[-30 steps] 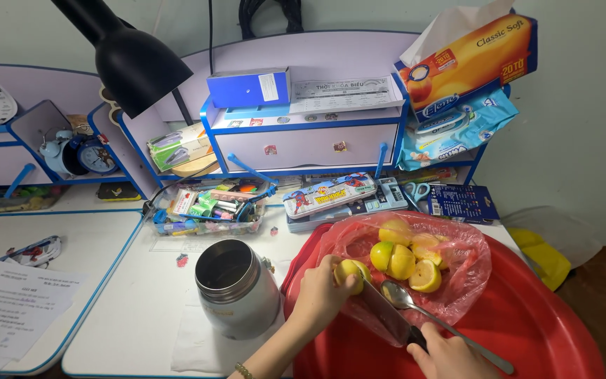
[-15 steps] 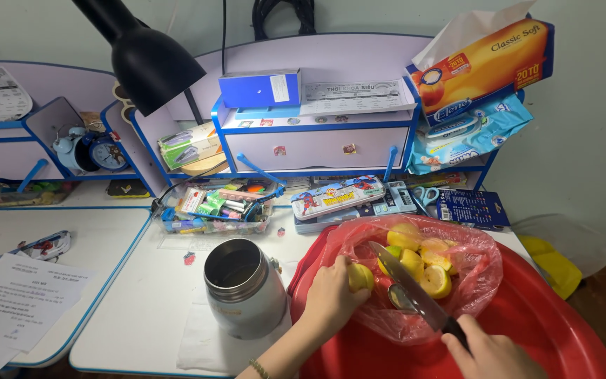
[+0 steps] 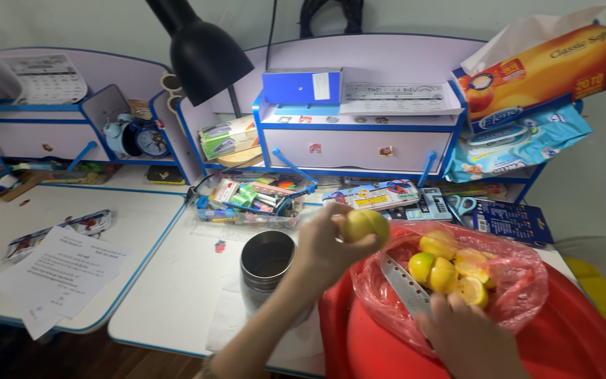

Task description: The person cuts passion fruits in half and scoops the pulp into a thermos using a spoon. The person handles the fruit and tools on a cluttered desk.

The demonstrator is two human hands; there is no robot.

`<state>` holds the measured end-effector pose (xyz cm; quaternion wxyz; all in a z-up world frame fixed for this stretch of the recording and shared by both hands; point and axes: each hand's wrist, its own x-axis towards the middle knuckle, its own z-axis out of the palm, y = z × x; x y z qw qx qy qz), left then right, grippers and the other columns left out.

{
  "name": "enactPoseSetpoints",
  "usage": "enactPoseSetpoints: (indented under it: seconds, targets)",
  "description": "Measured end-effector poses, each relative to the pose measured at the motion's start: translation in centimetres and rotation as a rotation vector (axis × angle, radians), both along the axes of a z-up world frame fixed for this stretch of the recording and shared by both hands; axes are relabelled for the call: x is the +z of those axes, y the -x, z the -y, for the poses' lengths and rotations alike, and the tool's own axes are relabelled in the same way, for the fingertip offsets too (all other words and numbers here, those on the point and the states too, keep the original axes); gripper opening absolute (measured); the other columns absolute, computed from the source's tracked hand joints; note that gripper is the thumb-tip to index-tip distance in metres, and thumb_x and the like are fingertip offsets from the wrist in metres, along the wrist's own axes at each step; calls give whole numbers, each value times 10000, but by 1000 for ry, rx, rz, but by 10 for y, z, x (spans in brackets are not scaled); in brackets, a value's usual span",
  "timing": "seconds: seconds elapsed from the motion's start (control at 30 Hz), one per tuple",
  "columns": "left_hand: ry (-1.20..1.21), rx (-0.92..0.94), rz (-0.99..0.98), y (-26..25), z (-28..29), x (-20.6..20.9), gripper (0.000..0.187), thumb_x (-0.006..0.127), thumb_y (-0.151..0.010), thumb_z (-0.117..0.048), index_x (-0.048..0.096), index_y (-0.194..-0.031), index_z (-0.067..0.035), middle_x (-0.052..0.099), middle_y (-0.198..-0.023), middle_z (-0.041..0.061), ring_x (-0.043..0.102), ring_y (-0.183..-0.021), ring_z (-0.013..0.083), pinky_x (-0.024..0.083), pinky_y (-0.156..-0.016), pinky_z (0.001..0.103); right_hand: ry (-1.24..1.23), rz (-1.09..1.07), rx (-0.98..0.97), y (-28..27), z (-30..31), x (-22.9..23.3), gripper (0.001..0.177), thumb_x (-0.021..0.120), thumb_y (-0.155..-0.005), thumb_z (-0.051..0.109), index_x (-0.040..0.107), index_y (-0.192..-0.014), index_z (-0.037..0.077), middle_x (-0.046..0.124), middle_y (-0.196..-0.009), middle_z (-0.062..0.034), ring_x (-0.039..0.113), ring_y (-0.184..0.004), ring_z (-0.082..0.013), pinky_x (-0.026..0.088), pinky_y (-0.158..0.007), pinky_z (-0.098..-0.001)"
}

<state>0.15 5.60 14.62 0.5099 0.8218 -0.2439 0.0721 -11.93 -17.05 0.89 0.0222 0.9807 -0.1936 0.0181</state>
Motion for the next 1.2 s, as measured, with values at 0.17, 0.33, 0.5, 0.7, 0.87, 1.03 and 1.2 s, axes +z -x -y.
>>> enactPoseSetpoints:
  seconds: [0.17, 0.33, 0.5, 0.7, 0.87, 1.03, 1.2]
  targets:
    - [-16, 106, 93, -8, -73, 22, 541, 858, -695, -272, 637, -1139, -57, 785, -917, 146, 798, -811, 207, 635, -703, 334, -855, 277, 401, -62, -71, 124, 424, 536, -949, 468, 682, -1097, 98, 733, -822, -79, 711, -681, -180, 574, -598, -337]
    - [-169, 172, 138, -1, -119, 25, 519, 885, -674, -251, 645, -1108, -96, 767, -913, 163, 783, -851, 289, 609, -721, 384, -1226, 65, 517, -118, -144, 157, 622, 555, -914, 520, 568, -1390, 119, 739, -872, -16, 614, -594, -72, 535, -475, -283]
    - [-160, 84, 360, -4, -144, 12, 589, 880, -663, -191, 634, -1191, -105, 758, -986, 163, 741, -931, 339, 583, -758, 412, -1164, -85, 640, -138, -168, 158, 601, 659, -882, 440, 599, -1386, 120, 730, -770, -56, 583, -561, -104, 476, -479, -271]
    - [-50, -30, 193, -12, -156, 1, 533, 855, -747, -144, 653, -1239, -174, 774, -1077, 97, 781, -1024, 238, 661, -869, 346, -1009, -84, 801, -149, -169, 159, 469, 666, -885, 323, 662, -1313, 130, 807, -877, -15, 713, -749, -81, 600, -649, -268]
    - [2, -61, 189, -16, -160, -4, 526, 849, -760, -137, 652, -1247, -174, 763, -1114, 81, 773, -1052, 223, 644, -890, 348, -944, 37, 871, -151, -167, 150, 383, 665, -883, 228, 716, -1238, 93, 811, -866, -74, 717, -789, -99, 580, -728, -279]
    - [-82, -36, 397, -15, -158, -2, 544, 890, -730, -170, 654, -1220, -144, 762, -1076, 107, 734, -1032, 277, 587, -871, 415, -1049, 113, 830, -153, -169, 141, 433, 668, -887, 229, 695, -1298, 98, 812, -921, -58, 709, -831, -86, 586, -753, -279]
    - [-4, -37, 290, -14, -156, 2, 488, 885, -747, -194, 685, -1191, -152, 772, -1079, 85, 763, -1019, 222, 615, -889, 376, -1066, 197, 868, -152, -170, 141, 478, 668, -894, 233, 668, -1346, 78, 802, -987, -61, 727, -896, -86, 586, -791, -267]
